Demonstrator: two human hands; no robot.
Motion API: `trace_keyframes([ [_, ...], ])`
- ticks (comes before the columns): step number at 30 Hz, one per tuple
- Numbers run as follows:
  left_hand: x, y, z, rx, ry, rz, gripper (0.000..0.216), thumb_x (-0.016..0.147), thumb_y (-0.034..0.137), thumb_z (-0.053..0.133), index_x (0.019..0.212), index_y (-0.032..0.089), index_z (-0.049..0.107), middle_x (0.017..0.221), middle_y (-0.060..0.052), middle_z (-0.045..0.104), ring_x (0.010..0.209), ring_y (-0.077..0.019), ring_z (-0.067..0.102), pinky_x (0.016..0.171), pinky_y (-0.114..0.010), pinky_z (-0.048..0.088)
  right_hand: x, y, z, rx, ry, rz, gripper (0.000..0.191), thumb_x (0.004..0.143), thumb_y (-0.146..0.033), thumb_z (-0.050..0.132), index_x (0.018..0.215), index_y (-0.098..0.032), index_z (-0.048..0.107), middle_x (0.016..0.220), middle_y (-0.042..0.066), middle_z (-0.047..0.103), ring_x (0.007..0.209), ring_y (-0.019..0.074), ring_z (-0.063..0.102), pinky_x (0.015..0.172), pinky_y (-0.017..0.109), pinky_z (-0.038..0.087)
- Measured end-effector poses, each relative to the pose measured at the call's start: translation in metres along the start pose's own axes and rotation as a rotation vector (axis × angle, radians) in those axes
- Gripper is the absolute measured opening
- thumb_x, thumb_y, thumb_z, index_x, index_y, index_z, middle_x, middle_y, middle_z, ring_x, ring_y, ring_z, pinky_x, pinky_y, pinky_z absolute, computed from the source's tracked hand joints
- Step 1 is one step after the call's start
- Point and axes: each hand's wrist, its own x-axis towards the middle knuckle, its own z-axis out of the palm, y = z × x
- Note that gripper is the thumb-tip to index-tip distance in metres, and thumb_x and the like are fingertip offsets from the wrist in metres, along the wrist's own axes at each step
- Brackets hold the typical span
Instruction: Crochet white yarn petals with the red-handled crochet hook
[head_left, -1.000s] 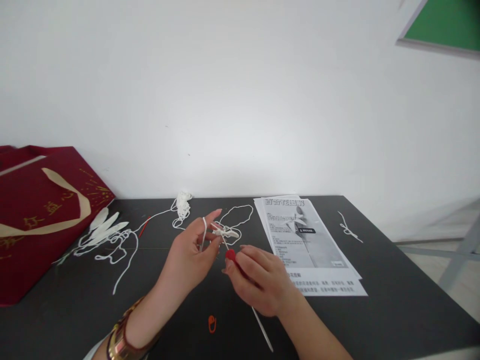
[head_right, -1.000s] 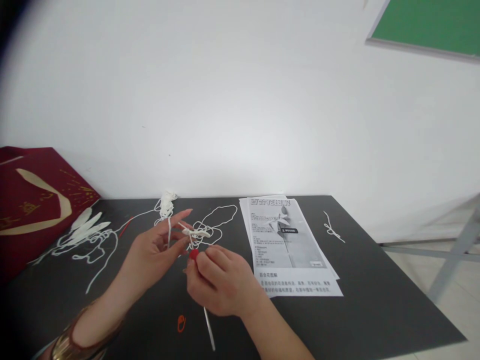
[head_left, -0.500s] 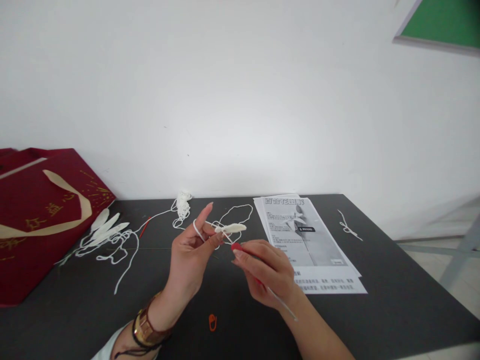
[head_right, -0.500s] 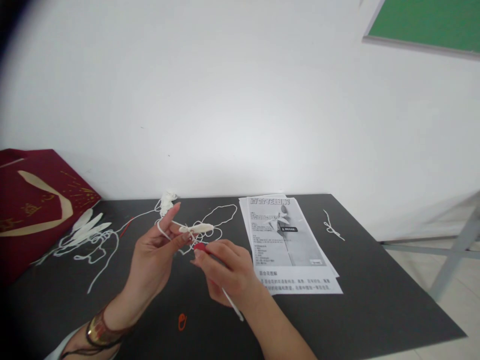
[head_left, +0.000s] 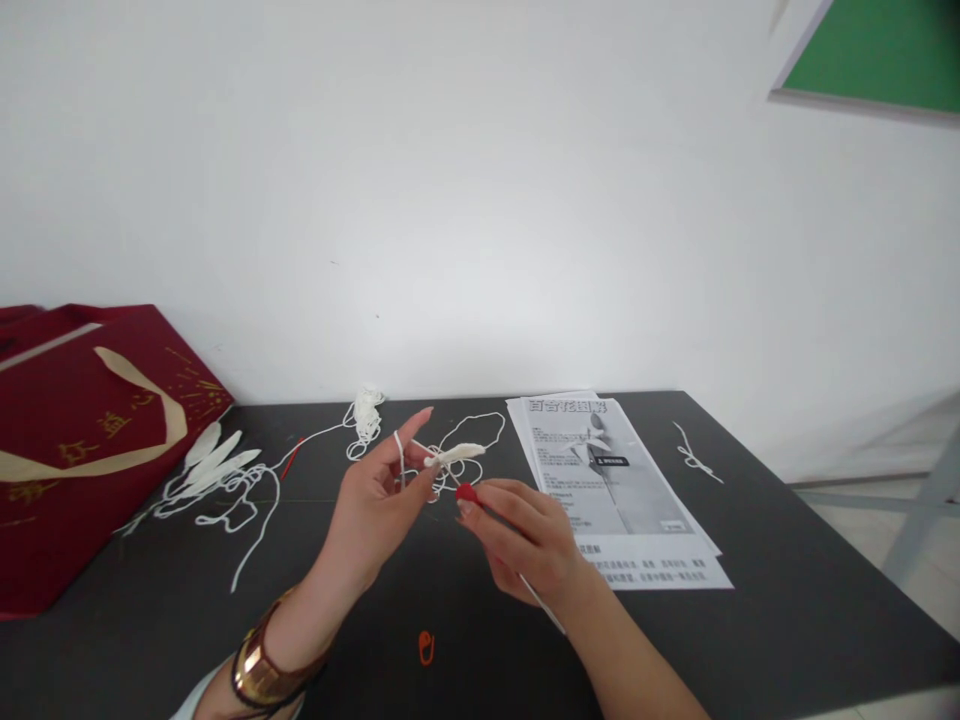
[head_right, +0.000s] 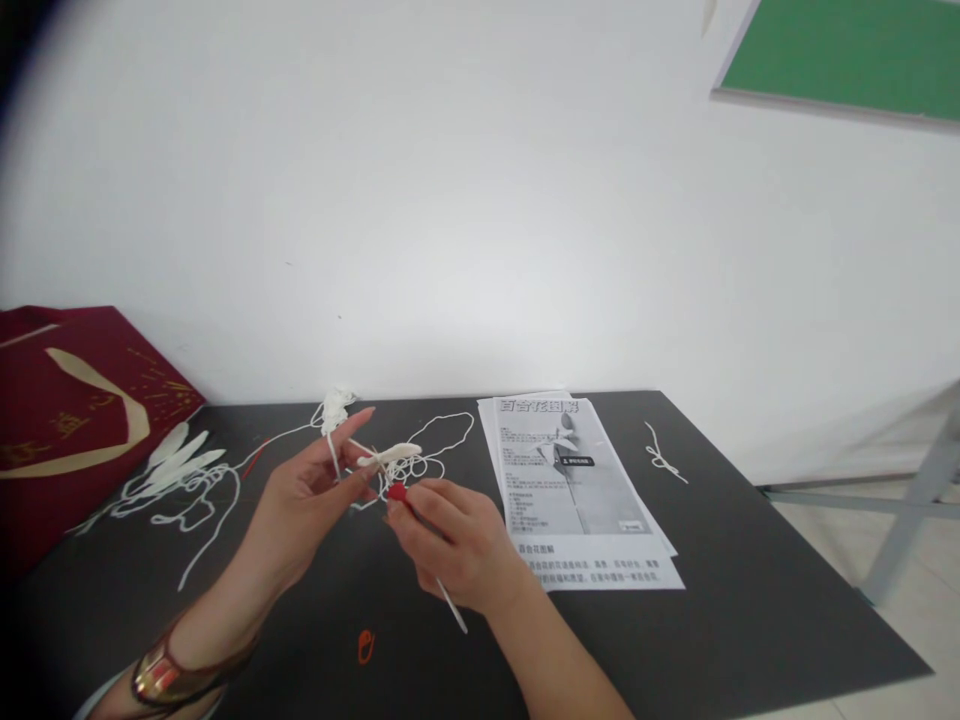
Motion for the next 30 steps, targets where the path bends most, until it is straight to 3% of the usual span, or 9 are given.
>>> trace_keyframes([
  [9, -0.001, -0.010, 0.003, -0.040, 0.043, 0.035, 0.060, 0.075, 0.019, 0.070, 0.133, 0.020, 0.054, 0.069, 0.007, 0.056, 0.059, -0.0088, 0.052, 0.061, -0.021, 0.045, 0.000, -0.002, 0.002, 0.055, -0.011, 0.059, 0.038, 0.079, -0.001, 0.056, 0.114, -0.015, 0.060, 0.098, 0.012, 0.071, 0.090, 0.0205, 0.066, 0.074, 0.032, 0.059],
  [17, 0.003, -0.015, -0.001, -0.362, -0.003, 0.003, 0.068, 0.068, 0.011, 0.077, 0.132, 0.025, 0.055, 0.064, 0.007, 0.063, 0.060, -0.0063, 0.054, 0.063, -0.019, 0.044, 0.007, -0.001, -0.003, 0.454, 0.179, 0.520, 0.024, 0.083, -0.007, 0.063, 0.099, -0.023, 0.069, 0.089, 0.006, 0.073, 0.077, 0.0165, 0.069, 0.065, 0.027, 0.057],
  [20, 0.004, -0.014, -0.003, -0.494, -0.040, -0.083, 0.068, 0.066, 0.007, 0.078, 0.129, 0.022, 0.058, 0.064, 0.006, 0.064, 0.060, -0.0059, 0.056, 0.066, -0.019, 0.045, 0.007, 0.001, -0.003, 0.584, 0.220, 0.573, 0.020, 0.084, -0.009, 0.064, 0.095, -0.025, 0.071, 0.088, 0.005, 0.073, 0.078, 0.0178, 0.070, 0.067, 0.030, 0.058],
  [23, 0.005, -0.012, -0.003, -0.615, -0.074, -0.174, 0.068, 0.065, 0.003, 0.077, 0.129, 0.017, 0.057, 0.062, 0.006, 0.063, 0.057, -0.0051, 0.056, 0.063, -0.017, 0.045, 0.005, -0.002, -0.002, 0.459, 0.196, 0.458, 0.029, 0.083, -0.005, 0.063, 0.102, -0.025, 0.069, 0.094, 0.006, 0.072, 0.080, 0.0169, 0.070, 0.066, 0.028, 0.059],
  [26, 0.004, -0.009, -0.003, -0.681, -0.094, -0.239, 0.073, 0.064, 0.002, 0.076, 0.132, 0.011, 0.052, 0.059, 0.006, 0.061, 0.054, -0.0053, 0.055, 0.059, -0.017, 0.045, 0.004, -0.007, -0.001, 0.197, 0.137, 0.166, 0.037, 0.083, -0.002, 0.060, 0.116, -0.019, 0.063, 0.101, 0.011, 0.071, 0.090, 0.0193, 0.068, 0.072, 0.031, 0.060],
  [28, 0.003, -0.008, -0.002, -0.680, -0.089, -0.252, 0.077, 0.063, 0.002, 0.076, 0.135, 0.008, 0.048, 0.058, 0.007, 0.061, 0.054, -0.0057, 0.055, 0.059, -0.017, 0.045, 0.005, -0.010, -0.001, 0.021, 0.105, 0.010, 0.036, 0.083, -0.004, 0.061, 0.117, -0.014, 0.061, 0.097, 0.013, 0.072, 0.095, 0.0218, 0.066, 0.077, 0.034, 0.060],
  [30, 0.002, -0.007, -0.001, -0.614, -0.054, -0.211, 0.080, 0.063, 0.004, 0.077, 0.137, 0.008, 0.045, 0.059, 0.006, 0.063, 0.055, -0.0061, 0.056, 0.061, -0.018, 0.046, 0.006, -0.012, -0.001, -0.121, 0.082, -0.054, 0.031, 0.082, -0.005, 0.064, 0.112, -0.010, 0.063, 0.089, 0.013, 0.073, 0.091, 0.0225, 0.067, 0.080, 0.035, 0.060],
])
